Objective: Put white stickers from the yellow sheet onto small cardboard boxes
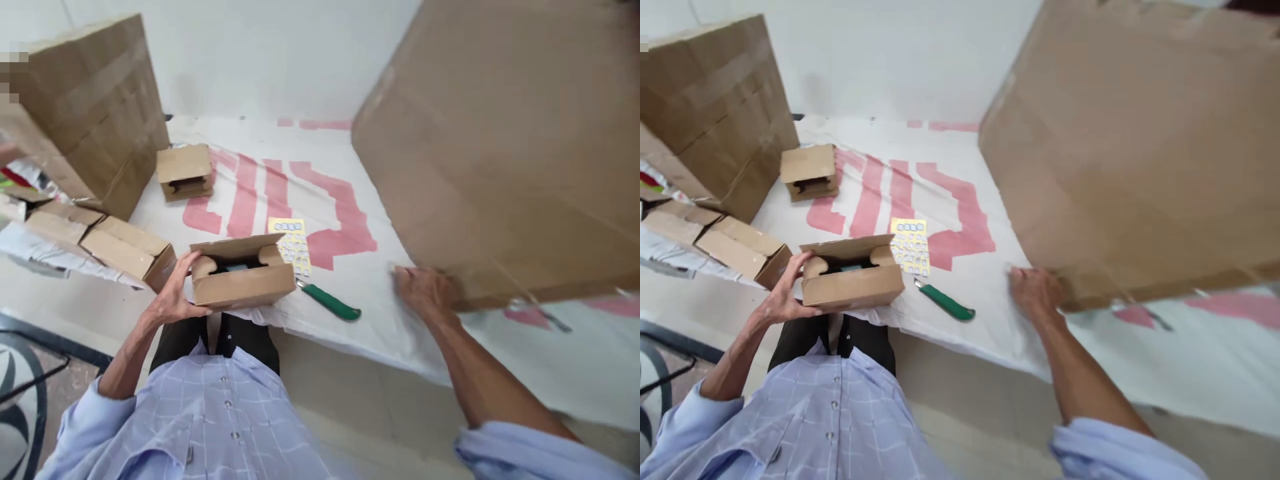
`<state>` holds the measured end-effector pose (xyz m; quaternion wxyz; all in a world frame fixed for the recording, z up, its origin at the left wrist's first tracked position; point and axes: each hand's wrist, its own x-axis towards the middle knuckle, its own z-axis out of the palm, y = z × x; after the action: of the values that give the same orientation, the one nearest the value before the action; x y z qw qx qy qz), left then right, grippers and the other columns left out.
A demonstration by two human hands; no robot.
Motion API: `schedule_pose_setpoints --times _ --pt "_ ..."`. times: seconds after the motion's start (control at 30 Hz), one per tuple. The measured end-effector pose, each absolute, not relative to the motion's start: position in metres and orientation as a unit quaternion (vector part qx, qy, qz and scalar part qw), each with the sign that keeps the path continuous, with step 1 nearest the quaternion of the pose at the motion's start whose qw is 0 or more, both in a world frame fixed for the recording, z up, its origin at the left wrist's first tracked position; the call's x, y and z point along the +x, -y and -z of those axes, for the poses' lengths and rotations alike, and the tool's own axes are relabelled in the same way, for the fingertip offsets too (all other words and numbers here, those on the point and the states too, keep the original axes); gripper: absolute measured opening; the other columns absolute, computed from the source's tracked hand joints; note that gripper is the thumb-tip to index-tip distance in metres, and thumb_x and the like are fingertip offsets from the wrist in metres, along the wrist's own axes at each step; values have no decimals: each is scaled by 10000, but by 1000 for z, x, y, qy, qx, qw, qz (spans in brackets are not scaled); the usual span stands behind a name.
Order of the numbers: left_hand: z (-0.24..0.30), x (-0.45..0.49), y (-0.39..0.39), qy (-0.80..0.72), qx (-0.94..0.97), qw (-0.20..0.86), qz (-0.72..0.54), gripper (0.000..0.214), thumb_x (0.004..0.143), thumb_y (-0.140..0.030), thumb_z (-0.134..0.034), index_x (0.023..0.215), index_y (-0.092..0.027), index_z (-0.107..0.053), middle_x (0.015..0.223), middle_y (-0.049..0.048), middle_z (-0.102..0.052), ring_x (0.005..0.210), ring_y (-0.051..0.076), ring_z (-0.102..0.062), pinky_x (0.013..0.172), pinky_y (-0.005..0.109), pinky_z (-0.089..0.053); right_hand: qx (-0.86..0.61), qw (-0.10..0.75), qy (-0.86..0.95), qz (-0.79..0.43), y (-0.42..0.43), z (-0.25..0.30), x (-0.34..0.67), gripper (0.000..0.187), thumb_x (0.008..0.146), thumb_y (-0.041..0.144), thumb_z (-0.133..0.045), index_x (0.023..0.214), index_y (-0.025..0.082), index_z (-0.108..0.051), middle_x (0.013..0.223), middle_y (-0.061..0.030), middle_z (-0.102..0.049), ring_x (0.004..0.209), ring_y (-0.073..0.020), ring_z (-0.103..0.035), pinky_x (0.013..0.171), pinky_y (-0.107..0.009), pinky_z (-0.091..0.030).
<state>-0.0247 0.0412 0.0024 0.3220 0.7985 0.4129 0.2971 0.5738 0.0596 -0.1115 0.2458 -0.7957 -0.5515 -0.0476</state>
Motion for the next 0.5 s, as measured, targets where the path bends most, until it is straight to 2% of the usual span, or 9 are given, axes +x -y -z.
schedule_pose_setpoints --times 0.1,0.23,0.3,0.5 --pt "6 -20 -35 -374 799 355 -309 1325 670 -513 -1012 1746 -209 -301 1749 266 -336 1642 473 -367 1292 651 -427 -810 199 551 32 -54 105 567 370 771 409 -526 461 350 -333 485 -104 -465 551 -372 -580 619 -531 -453" --pt "27 -16 -33 -337 793 384 -332 1412 612 -551 -1049 1760 -223 -296 1773 263 -331 1684 474 -305 1341 661 -354 -812 169 557 30 -49 93 555 316 656 491 -492 440 376 -292 426 -75 -355 403 -347 -441 524 -542 -384" --pt "39 -13 -34 -330 786 392 -347 1410 599 -524 -1054 1754 -208 -309 1763 269 -347 1690 472 -297 1354 662 -325 -807 166 565 37 -47 87 549 318 616 545 -481 448 385 -263 422 -73 -332 384 -344 -423 505 -542 -367" --pt "53 5 -30 -337 749 400 -407 1317 598 -452 -1025 1711 -161 -382 1674 253 -478 1586 449 -482 1304 594 -433 -781 169 596 75 -38 70 529 393 629 716 -395 505 380 -234 420 -37 -240 379 -377 -443 468 -543 -363"
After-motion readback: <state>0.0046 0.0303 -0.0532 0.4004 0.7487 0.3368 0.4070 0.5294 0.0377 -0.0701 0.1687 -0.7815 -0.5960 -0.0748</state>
